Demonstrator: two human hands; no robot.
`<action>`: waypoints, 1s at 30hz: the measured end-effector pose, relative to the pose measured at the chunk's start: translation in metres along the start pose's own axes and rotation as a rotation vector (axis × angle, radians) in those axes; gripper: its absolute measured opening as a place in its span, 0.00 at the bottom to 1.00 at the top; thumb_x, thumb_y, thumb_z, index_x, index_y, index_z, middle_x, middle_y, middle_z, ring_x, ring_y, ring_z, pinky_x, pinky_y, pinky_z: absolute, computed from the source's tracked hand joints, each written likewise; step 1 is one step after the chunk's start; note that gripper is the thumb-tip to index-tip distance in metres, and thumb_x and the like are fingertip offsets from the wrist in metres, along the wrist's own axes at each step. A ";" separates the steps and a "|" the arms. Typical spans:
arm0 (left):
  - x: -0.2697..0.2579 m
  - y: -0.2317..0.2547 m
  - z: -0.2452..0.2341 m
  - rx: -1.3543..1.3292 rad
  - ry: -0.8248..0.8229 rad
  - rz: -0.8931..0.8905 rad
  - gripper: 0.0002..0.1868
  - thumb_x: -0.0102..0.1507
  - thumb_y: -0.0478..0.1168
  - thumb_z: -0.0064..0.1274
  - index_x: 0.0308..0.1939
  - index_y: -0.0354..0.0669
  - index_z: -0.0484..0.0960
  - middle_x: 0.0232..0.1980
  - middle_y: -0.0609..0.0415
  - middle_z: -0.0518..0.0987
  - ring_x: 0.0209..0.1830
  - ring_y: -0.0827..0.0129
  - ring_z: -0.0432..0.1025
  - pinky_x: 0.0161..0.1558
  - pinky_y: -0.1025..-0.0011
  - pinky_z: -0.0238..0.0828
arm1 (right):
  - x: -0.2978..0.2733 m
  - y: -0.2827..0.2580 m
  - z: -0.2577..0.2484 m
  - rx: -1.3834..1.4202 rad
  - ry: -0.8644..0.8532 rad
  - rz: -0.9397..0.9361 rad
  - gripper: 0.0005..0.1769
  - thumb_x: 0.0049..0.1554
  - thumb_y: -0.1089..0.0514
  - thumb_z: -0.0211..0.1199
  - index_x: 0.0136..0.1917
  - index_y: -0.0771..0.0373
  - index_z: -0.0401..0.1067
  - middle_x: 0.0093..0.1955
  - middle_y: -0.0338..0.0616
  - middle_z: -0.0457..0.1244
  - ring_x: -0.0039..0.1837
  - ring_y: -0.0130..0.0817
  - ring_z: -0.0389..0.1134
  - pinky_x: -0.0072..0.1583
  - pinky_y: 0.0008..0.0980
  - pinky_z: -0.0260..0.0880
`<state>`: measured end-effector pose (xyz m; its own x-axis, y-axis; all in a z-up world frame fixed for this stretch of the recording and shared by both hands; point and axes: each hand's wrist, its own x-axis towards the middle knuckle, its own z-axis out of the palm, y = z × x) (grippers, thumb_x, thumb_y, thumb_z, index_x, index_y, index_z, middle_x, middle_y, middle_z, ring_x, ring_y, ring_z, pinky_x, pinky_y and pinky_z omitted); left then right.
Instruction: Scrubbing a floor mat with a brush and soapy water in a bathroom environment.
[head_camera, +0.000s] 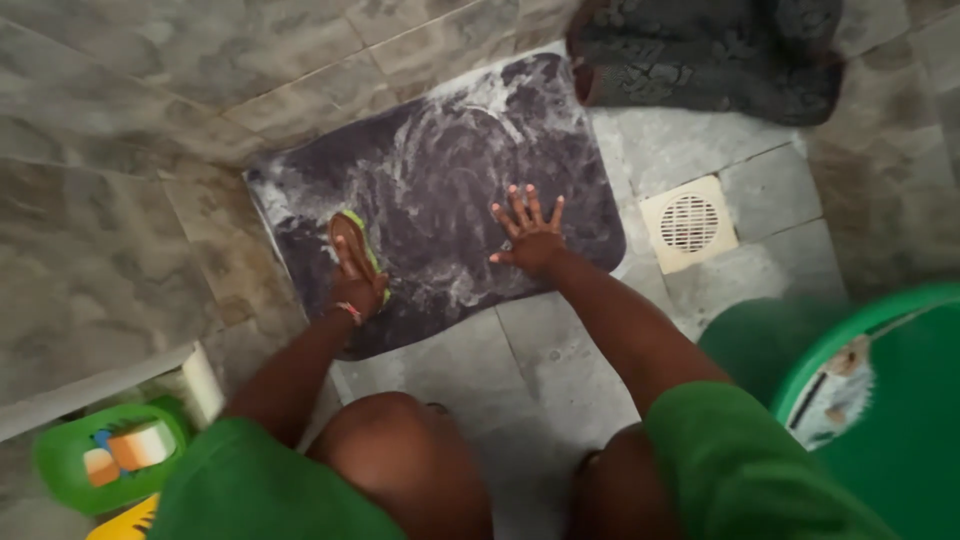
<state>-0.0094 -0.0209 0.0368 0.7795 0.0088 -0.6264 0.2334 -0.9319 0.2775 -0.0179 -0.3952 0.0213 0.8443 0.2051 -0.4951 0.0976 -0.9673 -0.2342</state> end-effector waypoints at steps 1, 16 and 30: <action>-0.002 0.007 0.004 -0.081 0.141 0.055 0.63 0.64 0.50 0.60 0.81 0.49 0.21 0.73 0.25 0.59 0.70 0.33 0.60 0.66 0.49 0.61 | -0.001 0.002 0.000 0.015 0.004 0.003 0.59 0.54 0.19 0.53 0.86 0.40 0.31 0.88 0.45 0.16 0.85 0.53 0.11 0.72 0.81 0.14; 0.050 0.179 -0.073 0.094 0.532 0.642 0.46 0.55 0.41 0.64 0.77 0.54 0.63 0.54 0.36 0.76 0.50 0.37 0.73 0.49 0.46 0.72 | -0.004 0.003 0.017 0.071 0.164 0.025 0.63 0.45 0.16 0.59 0.85 0.37 0.40 0.89 0.42 0.23 0.87 0.50 0.18 0.73 0.80 0.17; 0.157 0.271 -0.042 0.222 0.555 0.755 0.46 0.63 0.50 0.62 0.80 0.72 0.53 0.51 0.43 0.74 0.44 0.45 0.76 0.43 0.49 0.75 | -0.006 0.008 0.021 0.109 0.425 -0.008 0.59 0.45 0.13 0.55 0.82 0.39 0.53 0.87 0.43 0.37 0.87 0.49 0.31 0.73 0.81 0.24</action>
<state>0.2005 -0.2570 0.0449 0.8566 -0.5040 0.1107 -0.5130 -0.8091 0.2865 -0.0330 -0.4006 0.0050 0.9878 0.1108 -0.1096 0.0683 -0.9399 -0.3345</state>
